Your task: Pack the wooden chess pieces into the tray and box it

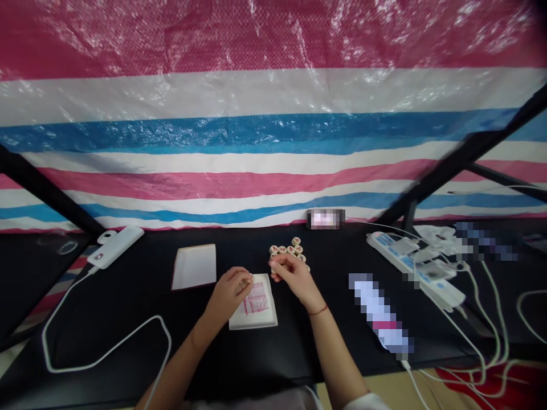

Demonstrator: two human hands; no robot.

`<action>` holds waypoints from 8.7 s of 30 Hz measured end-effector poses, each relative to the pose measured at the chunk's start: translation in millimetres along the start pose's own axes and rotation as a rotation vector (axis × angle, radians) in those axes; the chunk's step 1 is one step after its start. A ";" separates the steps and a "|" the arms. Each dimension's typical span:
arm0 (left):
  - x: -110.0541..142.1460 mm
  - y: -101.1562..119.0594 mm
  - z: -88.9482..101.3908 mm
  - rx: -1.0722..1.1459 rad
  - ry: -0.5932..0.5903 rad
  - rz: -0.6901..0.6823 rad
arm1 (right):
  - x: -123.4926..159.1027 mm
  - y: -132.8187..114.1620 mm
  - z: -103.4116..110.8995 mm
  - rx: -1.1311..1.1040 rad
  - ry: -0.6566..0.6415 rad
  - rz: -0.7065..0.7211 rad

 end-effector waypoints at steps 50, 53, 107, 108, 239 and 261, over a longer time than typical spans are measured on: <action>-20.2 -3.2 -28.4 -0.545 -0.220 -0.101 | -97.9 9.5 90.3 1.178 0.253 -0.374; -19.2 -3.5 -28.2 -0.548 -0.217 -0.108 | -95.4 6.0 90.9 1.142 0.256 -0.352; -28.1 4.2 -24.5 -0.476 -0.314 0.017 | 18.6 14.6 -24.2 0.990 -0.050 0.340; -27.4 4.8 -23.2 -0.479 -0.319 0.025 | 17.5 17.3 -24.7 1.002 -0.053 0.343; 12.1 -3.3 12.6 0.033 0.047 0.046 | -13.0 -11.9 -48.7 0.048 -0.322 -0.125; 21.0 -7.6 -5.0 -0.444 -0.142 -0.060 | 41.8 -0.2 -47.2 0.496 -0.235 0.189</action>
Point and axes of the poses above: each hand's wrist, its own x-axis away from the middle knuckle, its own z-axis out of the back of the hand, y = z × x, the point moved 2 cm from there along -x, towards the middle knuckle, and after that the axes turned 10 degrees about -y, right-handed, at the moved point
